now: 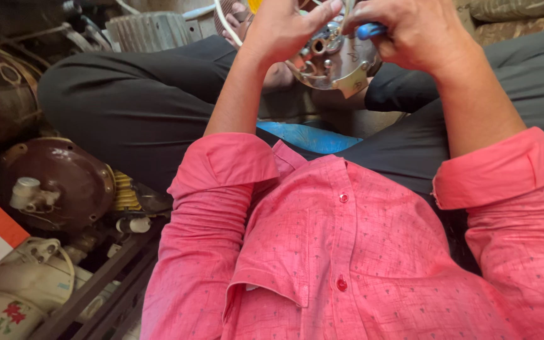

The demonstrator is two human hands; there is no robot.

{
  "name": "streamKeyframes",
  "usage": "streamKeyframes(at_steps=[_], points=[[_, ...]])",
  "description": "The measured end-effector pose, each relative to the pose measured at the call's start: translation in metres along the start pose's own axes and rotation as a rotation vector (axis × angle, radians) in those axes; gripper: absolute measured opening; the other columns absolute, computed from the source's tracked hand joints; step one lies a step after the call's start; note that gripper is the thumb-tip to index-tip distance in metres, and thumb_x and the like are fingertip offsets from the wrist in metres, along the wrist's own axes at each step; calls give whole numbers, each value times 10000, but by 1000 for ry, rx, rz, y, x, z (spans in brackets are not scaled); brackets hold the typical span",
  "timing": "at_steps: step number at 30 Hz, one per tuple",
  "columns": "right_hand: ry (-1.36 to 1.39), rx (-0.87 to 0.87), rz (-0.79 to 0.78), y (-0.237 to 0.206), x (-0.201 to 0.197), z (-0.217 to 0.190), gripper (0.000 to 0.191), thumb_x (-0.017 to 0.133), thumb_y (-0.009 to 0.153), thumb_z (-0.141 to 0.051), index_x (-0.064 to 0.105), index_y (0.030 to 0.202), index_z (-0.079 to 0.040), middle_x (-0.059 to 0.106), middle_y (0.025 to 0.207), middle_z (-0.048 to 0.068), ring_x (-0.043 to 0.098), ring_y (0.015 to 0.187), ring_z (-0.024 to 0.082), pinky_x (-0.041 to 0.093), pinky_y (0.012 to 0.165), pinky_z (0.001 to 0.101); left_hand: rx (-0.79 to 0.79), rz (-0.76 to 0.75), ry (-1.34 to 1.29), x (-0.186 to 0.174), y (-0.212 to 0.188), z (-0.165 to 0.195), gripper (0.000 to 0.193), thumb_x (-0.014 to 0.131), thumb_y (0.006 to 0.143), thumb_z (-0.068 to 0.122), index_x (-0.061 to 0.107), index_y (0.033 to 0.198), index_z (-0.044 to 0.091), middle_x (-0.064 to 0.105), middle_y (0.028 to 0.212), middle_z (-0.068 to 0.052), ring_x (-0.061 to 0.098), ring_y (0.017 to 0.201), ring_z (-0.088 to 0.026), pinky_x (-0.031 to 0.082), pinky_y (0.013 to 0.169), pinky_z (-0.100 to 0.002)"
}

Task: The person sits cross-legged on the floor and works on a cylindrical electrical component with wires. They use pliers to adjust connections and a screwdriver to tighten or loosen screws on the device. The person repeatedly repositions the component and tools while seated.

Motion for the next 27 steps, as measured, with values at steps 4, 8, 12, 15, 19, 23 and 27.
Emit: streamKeyframes(at_steps=[4, 8, 12, 15, 19, 23, 27], points=[[31, 60, -45, 4, 7, 2, 322, 757, 860, -67, 771, 1135, -233, 722, 1008, 34, 685, 854, 274, 522, 715, 396, -162, -95, -114, -9, -4, 14, 355, 746, 916, 296, 704, 1170, 51, 779, 1031, -25, 678, 740, -109, 541, 594, -338], [25, -5, 48, 7, 6, -2, 303, 767, 844, -85, 740, 1117, -212, 731, 1098, 33, 693, 960, 299, 532, 769, 406, 19, -136, -121, -13, -6, 21, 406, 803, 937, 220, 686, 1278, 34, 785, 1153, -69, 727, 961, -142, 610, 816, -320], [89, 60, 72, 9, 2, -3, 372, 764, 913, -68, 683, 1271, -134, 710, 1062, 64, 695, 967, 297, 541, 814, 407, -264, -149, -237, -2, -14, 2, 474, 639, 866, 189, 601, 1309, 25, 732, 1147, -95, 706, 992, -178, 587, 789, -324], [59, 57, 47, 10, -1, -4, 461, 849, 808, -108, 670, 1233, -112, 717, 1079, 89, 691, 973, 325, 529, 778, 429, -171, -101, -421, 5, -26, -3, 486, 494, 915, 143, 596, 1357, -32, 711, 1237, -154, 656, 1191, -226, 493, 1044, -320], [90, -15, 52, 13, -6, -3, 419, 836, 839, -78, 664, 1220, -105, 728, 1087, 76, 697, 999, 303, 539, 832, 414, -169, 72, -450, 16, -54, -3, 488, 435, 917, 166, 590, 1335, -31, 702, 1254, -139, 647, 1235, -218, 450, 1083, -313], [77, 20, 34, 14, -6, -3, 423, 855, 829, -117, 679, 1213, -106, 731, 1083, 78, 698, 1006, 314, 539, 814, 417, -200, 103, -423, 23, -58, -3, 436, 482, 934, 164, 583, 1305, -42, 692, 1199, -154, 646, 1159, -229, 475, 1043, -316], [-26, 104, -23, 13, -9, 0, 486, 876, 797, -163, 708, 1251, -111, 702, 997, 125, 667, 913, 342, 515, 751, 428, -209, 164, -359, 25, -52, -4, 354, 537, 908, 111, 621, 1218, -37, 718, 1164, -148, 679, 1101, -218, 517, 1003, -321]])
Point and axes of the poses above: each hand's wrist, its own y-axis towards the middle knuckle, its own x-axis out of the palm, z = x × y, the point moved 2 cm from there along y, towards the middle knuckle
